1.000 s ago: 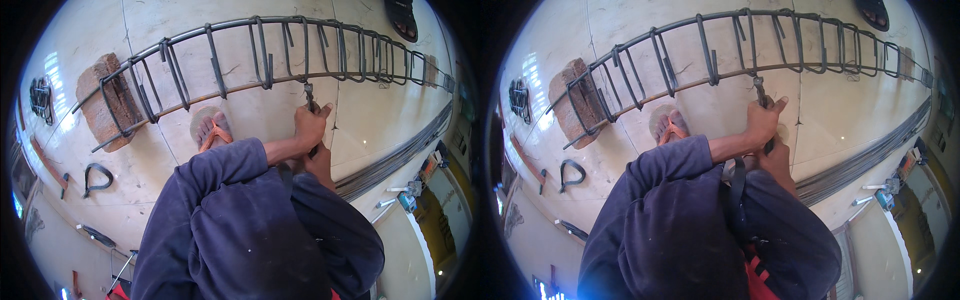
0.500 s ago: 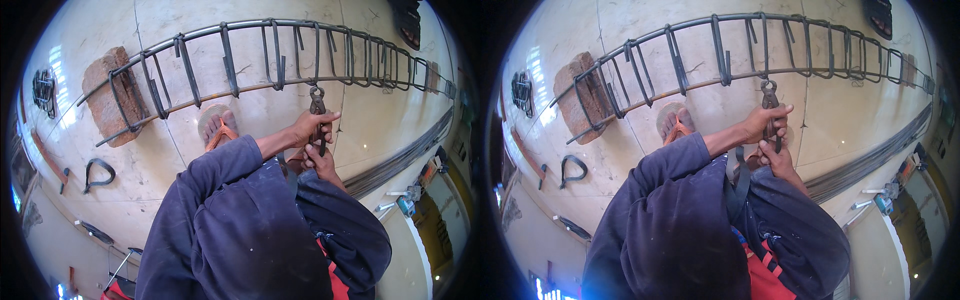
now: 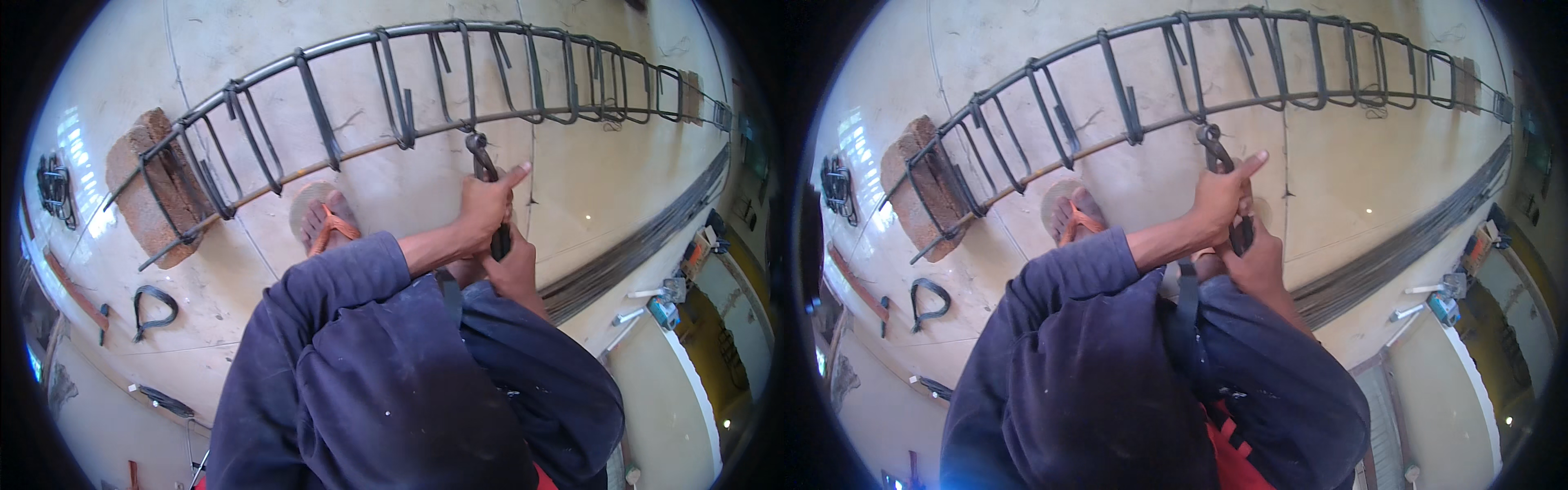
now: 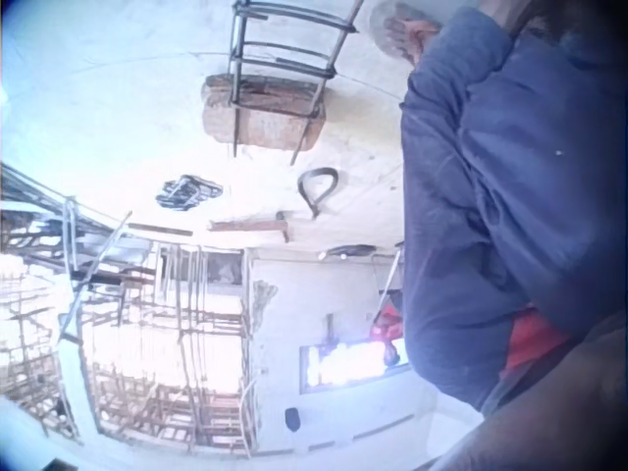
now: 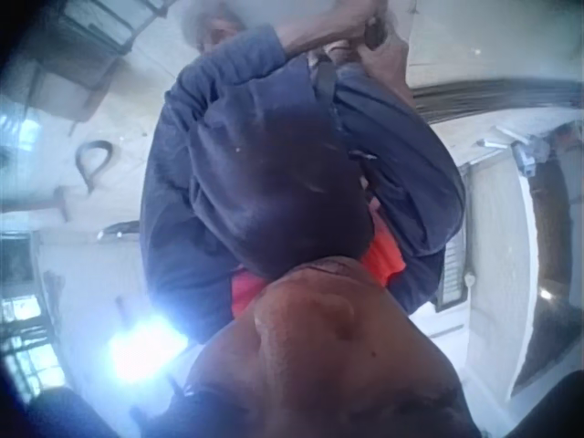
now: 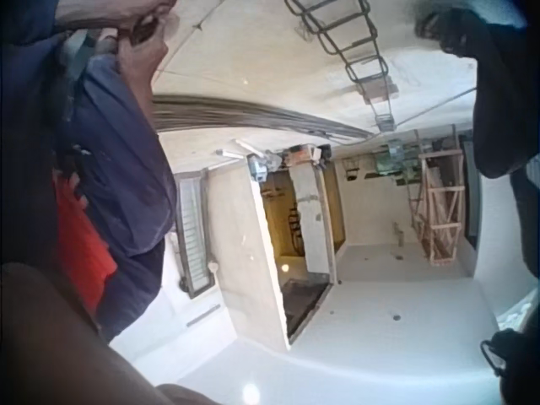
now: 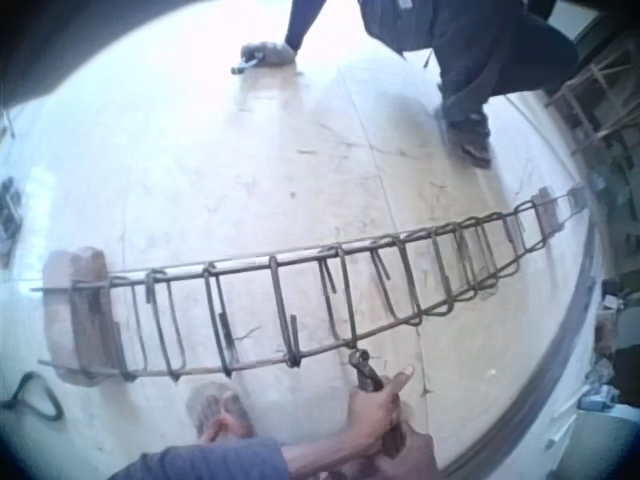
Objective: The person sits on the floor and assembles a ladder-like metal frame by wrapping thin wire around the intersections of vertical and horizontal bars. They use pliers to twist and tighten the wire at each joint, moving progressively along the frame.
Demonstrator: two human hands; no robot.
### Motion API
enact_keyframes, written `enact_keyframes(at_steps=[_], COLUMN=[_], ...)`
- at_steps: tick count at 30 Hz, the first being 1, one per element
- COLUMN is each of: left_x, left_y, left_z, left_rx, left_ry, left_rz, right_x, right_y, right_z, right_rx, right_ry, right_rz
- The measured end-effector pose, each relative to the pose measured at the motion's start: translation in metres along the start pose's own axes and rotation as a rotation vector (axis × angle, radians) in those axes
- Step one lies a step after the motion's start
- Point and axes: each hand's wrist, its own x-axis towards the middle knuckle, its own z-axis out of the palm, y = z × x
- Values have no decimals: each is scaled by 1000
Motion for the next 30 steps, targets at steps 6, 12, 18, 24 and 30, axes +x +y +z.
enact_keyframes(at_steps=[6,12,18,24,30], left_x=[9,9,0,-9,-4], left_y=[0,-15,-1,9,6], left_z=[-32,-10,14,-7,-11], left_rx=[-280,-127,46,-144,-193], left_ry=[-507,-100,163,-195,-302], left_rz=[-187,152,100,-50,-50], right_x=[5,21,4,3,6], right_y=[14,18,4,8,-4], right_z=[-12,-4,-3,-20,-26], right_rx=[1273,-203,-296,876,979], right_ry=[-645,-22,74,-489,-598], right_rz=[604,136,-10,342,578])
